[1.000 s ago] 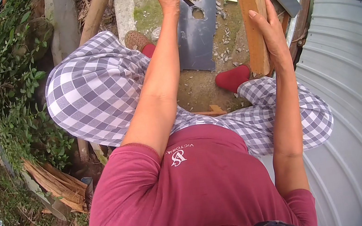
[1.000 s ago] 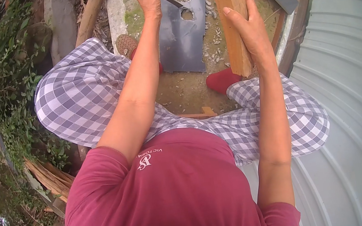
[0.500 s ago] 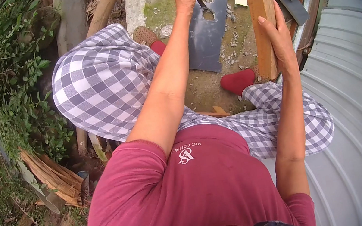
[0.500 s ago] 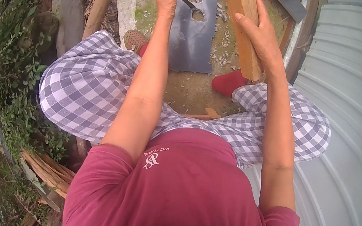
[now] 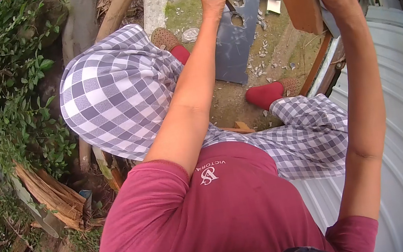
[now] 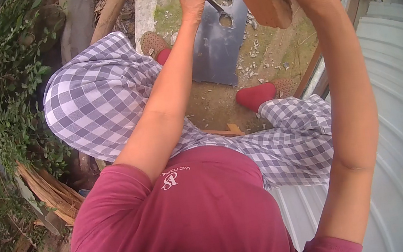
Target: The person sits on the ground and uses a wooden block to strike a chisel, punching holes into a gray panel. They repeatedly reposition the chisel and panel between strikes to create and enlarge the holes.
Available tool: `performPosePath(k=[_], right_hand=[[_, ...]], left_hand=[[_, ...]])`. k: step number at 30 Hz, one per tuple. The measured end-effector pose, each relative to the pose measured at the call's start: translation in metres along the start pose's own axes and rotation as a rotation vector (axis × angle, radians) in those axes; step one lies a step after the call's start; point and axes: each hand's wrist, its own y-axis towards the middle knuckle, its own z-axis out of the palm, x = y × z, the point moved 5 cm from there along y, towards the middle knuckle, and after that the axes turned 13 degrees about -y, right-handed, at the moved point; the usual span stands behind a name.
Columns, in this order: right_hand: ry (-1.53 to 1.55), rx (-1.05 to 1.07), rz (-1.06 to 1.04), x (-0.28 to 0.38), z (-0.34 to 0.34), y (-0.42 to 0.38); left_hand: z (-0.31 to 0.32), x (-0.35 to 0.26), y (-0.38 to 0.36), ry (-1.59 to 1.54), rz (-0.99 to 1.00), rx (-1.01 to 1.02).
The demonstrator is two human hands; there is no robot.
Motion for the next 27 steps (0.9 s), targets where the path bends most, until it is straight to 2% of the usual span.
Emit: performPosePath(k=[1,2,3,5,6,7,8,9,11,12,14,15,17,18,19,21,23,24,25,27], right_hand=[[-0.177,0.238,0.05,-0.016,0.02,-0.005],[-0.361,0.47,0.223,-0.051,0.045,-0.018],[-0.494,0.544,0.159,-0.09,0.071,-0.033],[-0.516,0.45,0.089,-0.073,0.068,-0.024],[-0.438,0.509,0.149,-0.071,0.065,-0.019],[-0.344,0.566,0.227,-0.041,0.053,-0.012],[-0.419,0.52,0.231,0.01,0.028,0.003],[-0.107,0.438,-0.01,0.039,0.005,0.003],[-0.493,-0.008,-0.282,0.079,-0.007,-0.005],[-0.492,-0.007,-0.283,0.083,-0.01,0.0],[-0.121,0.098,-0.214,0.091,-0.016,0.012],[-0.038,0.13,-0.128,0.083,-0.006,0.006],[-0.352,0.282,0.048,-0.018,0.047,0.006],[-0.432,0.607,0.034,-0.047,0.059,-0.013],[-0.42,0.556,0.104,-0.047,0.057,-0.021],[-0.53,0.506,0.096,-0.045,0.054,-0.005],[-0.481,0.394,0.077,-0.017,0.036,0.015],[0.253,0.647,0.062,0.022,-0.004,0.018],[-0.408,0.2,0.039,0.025,0.013,0.031],[-0.244,0.054,-0.146,0.071,-0.017,0.017]], left_hand=[[0.0,-0.001,0.001,-0.031,-0.004,0.007],[0.002,-0.003,0.0,-0.065,-0.009,0.017],[0.004,-0.008,-0.003,-0.071,-0.008,0.028],[0.011,-0.023,-0.004,-0.284,0.086,0.016],[0.012,-0.023,-0.006,-0.313,0.039,-0.013],[0.003,-0.001,0.0,-0.084,0.031,-0.011],[0.002,0.005,-0.004,-0.027,0.011,0.023],[0.003,0.006,0.0,0.025,0.007,0.055],[0.005,0.008,0.002,0.032,0.017,0.061],[0.005,0.008,0.002,0.038,0.03,0.063],[0.004,0.007,0.002,0.039,0.001,0.067],[0.006,0.006,0.002,0.039,-0.027,0.075],[0.012,-0.016,-0.009,-0.083,-0.03,0.054],[0.017,-0.024,-0.012,-0.203,-0.031,0.038],[0.022,-0.023,-0.009,-0.207,-0.028,0.054],[0.023,-0.024,-0.01,-0.167,0.139,-0.003],[0.014,-0.003,-0.009,-0.068,0.039,0.075],[0.013,-0.002,-0.008,-0.031,-0.031,0.08],[0.013,0.003,-0.005,0.007,-0.095,0.083],[0.012,0.004,-0.001,0.047,-0.041,0.07]])
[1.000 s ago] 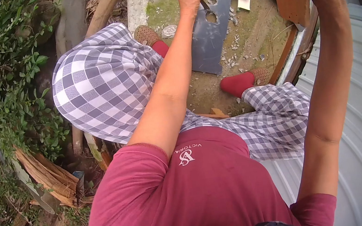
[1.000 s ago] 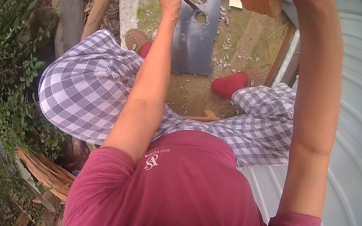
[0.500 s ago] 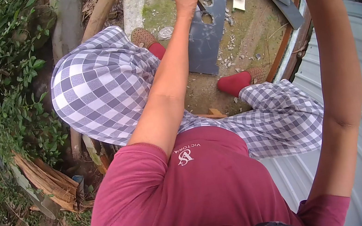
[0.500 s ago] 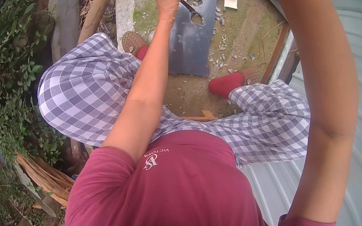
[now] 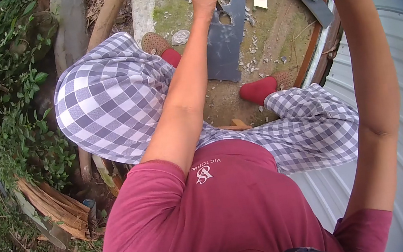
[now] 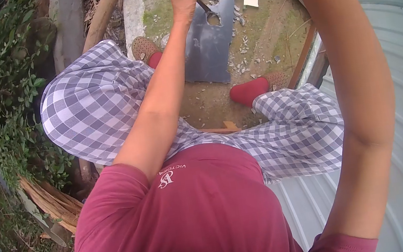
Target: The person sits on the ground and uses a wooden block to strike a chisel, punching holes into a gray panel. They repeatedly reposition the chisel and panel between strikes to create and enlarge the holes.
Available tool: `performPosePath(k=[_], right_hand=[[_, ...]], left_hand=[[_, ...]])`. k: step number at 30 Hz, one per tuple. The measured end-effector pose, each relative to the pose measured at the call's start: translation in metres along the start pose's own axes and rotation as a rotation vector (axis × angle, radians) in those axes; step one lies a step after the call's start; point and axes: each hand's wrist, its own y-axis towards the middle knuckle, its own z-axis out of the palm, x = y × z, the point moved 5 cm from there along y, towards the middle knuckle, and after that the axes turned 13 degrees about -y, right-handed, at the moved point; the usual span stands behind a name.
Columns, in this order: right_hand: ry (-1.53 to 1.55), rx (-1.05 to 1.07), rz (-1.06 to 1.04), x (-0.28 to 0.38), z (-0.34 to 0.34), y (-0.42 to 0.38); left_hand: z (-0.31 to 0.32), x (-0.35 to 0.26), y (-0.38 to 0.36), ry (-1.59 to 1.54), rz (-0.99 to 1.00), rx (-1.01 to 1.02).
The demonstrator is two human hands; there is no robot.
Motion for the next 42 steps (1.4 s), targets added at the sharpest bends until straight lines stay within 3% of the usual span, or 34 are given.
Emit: performPosePath(k=[3,4,6,8,10,11,12,14,16,18,19,20,21,24,26,28,30,31,32,37,42], right_hand=[[0.158,-0.005,0.045,-0.007,0.021,-0.013],[-0.067,0.033,0.055,-0.044,0.056,-0.025],[-0.182,0.421,0.222,-0.136,0.119,-0.069],[-0.342,0.38,0.225,-0.126,0.102,-0.056],[-0.257,0.439,0.342,-0.081,0.06,-0.043],[-0.075,0.423,0.409,-0.044,0.027,-0.039],[-0.256,0.089,0.383,0.003,0.016,-0.039],[0.007,-0.11,0.182,-0.003,-0.011,-0.027],[0.158,-0.049,0.172,0.007,-0.005,-0.028],[0.013,-0.098,0.212,-0.042,0.035,-0.021],[-0.015,0.099,0.138,-0.068,0.068,-0.037],[-0.242,0.428,0.307,-0.108,0.106,-0.062],[-0.289,0.428,0.287,-0.123,0.123,-0.077],[-0.339,0.413,0.283,-0.115,0.122,-0.081],[-0.1,0.366,0.42,-0.104,0.109,-0.085],[-0.122,0.264,0.416,-0.091,0.093,-0.087],[0.129,0.156,0.475,-0.09,0.078,-0.098],[0.113,0.142,0.483,-0.094,0.072,-0.107],[0.112,0.141,0.488,-0.095,0.068,-0.116],[0.232,0.058,0.665,-0.108,0.059,-0.174],[0.398,-0.043,0.785,-0.121,0.067,-0.203]], left_hand=[[0.001,-0.005,-0.001,-0.037,0.022,-0.017],[0.002,-0.015,-0.004,-0.044,0.049,-0.033],[0.007,-0.029,-0.008,-0.054,0.094,-0.04],[0.011,-0.023,-0.008,-0.194,0.199,-0.05],[0.004,-0.001,-0.008,-0.141,0.095,-0.003],[0.001,0.004,-0.008,-0.058,0.045,0.023],[0.001,0.004,-0.002,0.023,0.012,0.048],[0.002,0.0,-0.001,0.038,0.064,0.033],[0.001,-0.002,-0.002,0.036,0.024,0.032],[0.001,-0.003,0.0,0.025,0.017,0.018],[-0.001,-0.003,-0.001,0.016,0.005,0.009],[0.0,-0.003,-0.004,0.016,0.006,0.013],[0.002,-0.008,-0.004,-0.035,0.093,0.038],[0.002,-0.008,0.001,-0.032,0.192,0.08],[0.003,-0.007,-0.004,-0.174,0.001,0.072],[-0.001,0.002,0.007,-0.12,0.0,0.061],[-0.012,0.018,0.009,-0.06,-0.091,-0.005],[-0.017,0.017,0.007,-0.064,-0.036,-0.134],[-0.017,0.019,0.007,-0.065,-0.039,-0.13],[-0.061,0.044,0.011,-0.469,-0.031,-0.435],[-0.093,0.076,0.013,-0.662,-0.158,-0.545]])
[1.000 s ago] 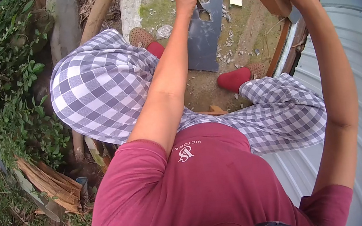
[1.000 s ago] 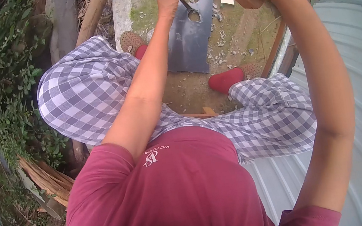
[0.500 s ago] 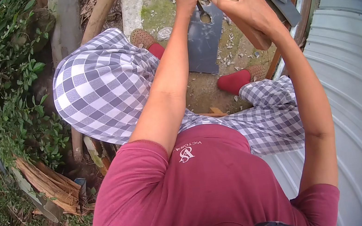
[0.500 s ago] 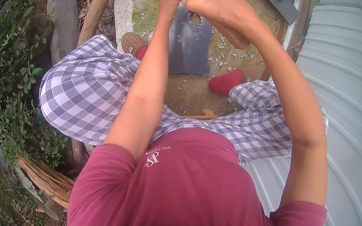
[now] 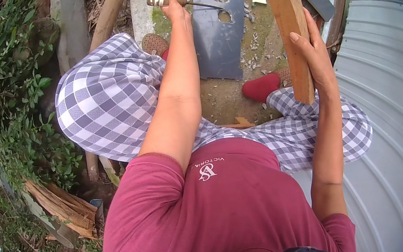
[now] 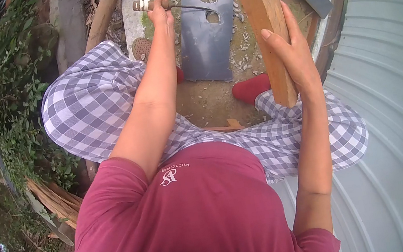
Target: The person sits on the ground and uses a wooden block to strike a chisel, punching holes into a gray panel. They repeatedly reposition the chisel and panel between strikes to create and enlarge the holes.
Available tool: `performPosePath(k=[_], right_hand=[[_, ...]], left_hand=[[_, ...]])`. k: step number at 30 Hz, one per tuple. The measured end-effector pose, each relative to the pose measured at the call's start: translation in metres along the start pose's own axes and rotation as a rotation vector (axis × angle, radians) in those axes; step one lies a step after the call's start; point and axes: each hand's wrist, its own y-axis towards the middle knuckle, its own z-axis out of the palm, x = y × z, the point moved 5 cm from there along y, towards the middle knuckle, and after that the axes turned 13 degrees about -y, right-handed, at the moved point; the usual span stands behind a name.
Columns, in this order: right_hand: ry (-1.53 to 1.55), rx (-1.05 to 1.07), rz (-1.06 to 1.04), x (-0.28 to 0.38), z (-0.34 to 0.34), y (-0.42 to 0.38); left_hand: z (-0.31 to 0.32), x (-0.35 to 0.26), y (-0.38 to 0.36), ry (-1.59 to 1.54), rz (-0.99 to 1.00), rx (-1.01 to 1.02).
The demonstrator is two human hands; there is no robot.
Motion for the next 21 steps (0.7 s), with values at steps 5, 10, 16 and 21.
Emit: performPosePath(k=[5,10,16,21], right_hand=[[0.051,0.002,0.041,-0.004,-0.003,0.001],[0.085,0.001,0.025,-0.006,-0.002,0.003],[0.084,0.024,0.017,-0.018,0.004,0.008],[0.073,0.005,0.011,-0.016,0.005,0.012]], left_hand=[[-0.017,0.0,0.003,-0.006,-0.109,-0.129],[-0.026,-0.008,-0.01,0.037,-0.175,-0.142],[0.045,-0.024,-0.075,0.573,0.261,0.178],[0.092,0.012,-0.115,0.749,0.27,0.627]])
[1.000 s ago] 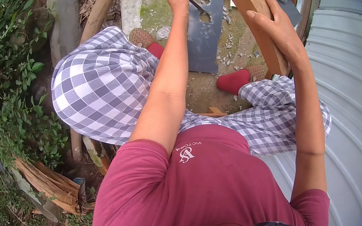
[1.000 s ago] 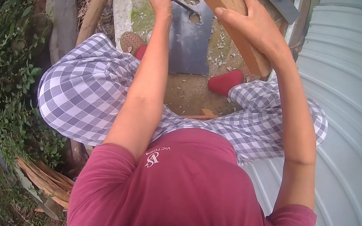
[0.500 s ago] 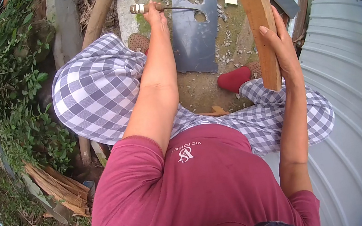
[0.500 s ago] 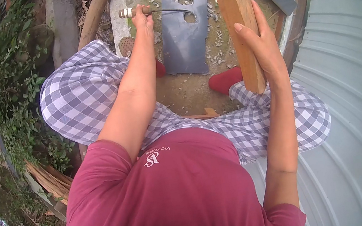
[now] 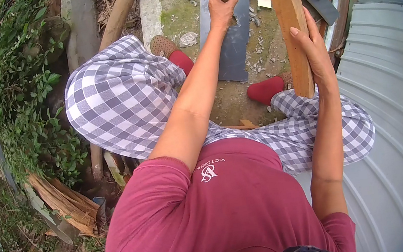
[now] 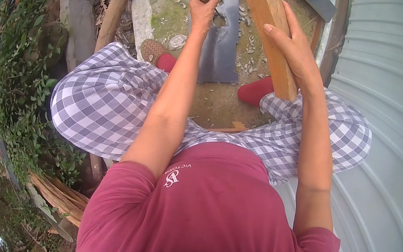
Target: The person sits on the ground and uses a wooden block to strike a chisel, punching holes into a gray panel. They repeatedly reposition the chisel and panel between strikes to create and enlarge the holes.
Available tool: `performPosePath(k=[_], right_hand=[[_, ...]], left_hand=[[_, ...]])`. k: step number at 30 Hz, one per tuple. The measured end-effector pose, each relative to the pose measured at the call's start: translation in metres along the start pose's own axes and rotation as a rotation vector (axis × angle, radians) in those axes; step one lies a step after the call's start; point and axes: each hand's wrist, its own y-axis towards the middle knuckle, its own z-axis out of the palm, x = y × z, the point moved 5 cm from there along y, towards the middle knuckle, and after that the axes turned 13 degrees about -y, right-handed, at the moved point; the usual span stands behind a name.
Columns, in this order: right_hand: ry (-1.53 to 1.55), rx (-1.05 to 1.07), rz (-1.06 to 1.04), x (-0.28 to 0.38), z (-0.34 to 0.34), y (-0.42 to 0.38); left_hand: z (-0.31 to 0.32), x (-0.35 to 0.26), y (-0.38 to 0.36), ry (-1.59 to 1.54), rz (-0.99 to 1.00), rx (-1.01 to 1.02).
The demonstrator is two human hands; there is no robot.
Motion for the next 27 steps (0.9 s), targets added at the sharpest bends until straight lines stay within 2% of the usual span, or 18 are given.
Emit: performPosePath(k=[1,3,4,8,11,13,18,20,27], right_hand=[[0.0,-0.005,-0.017,0.004,-0.002,-0.001],[0.003,-0.021,-0.022,0.004,-0.007,-0.004],[0.018,-0.021,-0.013,0.002,-0.009,-0.004],[0.068,-0.026,0.024,-0.004,-0.012,-0.004],[0.062,-0.033,0.033,-0.01,-0.012,-0.003],[0.063,-0.027,0.021,-0.008,-0.011,-0.004],[0.031,-0.014,0.004,-0.007,-0.008,-0.003],[0.035,0.002,0.017,-0.008,-0.006,-0.001],[0.044,0.029,0.006,-0.003,-0.005,-0.004]], left_hand=[[0.003,-0.002,0.004,-0.002,-0.002,0.009],[-0.004,-0.014,0.018,-0.267,-0.052,-0.126],[-0.009,-0.018,0.027,-0.296,-0.072,-0.113],[-0.026,-0.039,0.038,-0.226,-0.13,-0.135],[-0.039,-0.019,0.031,-0.2,-0.137,-0.231],[-0.048,0.0,0.032,-0.063,0.012,-0.268],[-0.043,0.002,0.03,0.022,-0.014,-0.219],[-0.035,-0.027,0.023,0.126,0.013,-0.191],[-0.036,-0.001,0.018,0.017,-0.078,-0.091]])
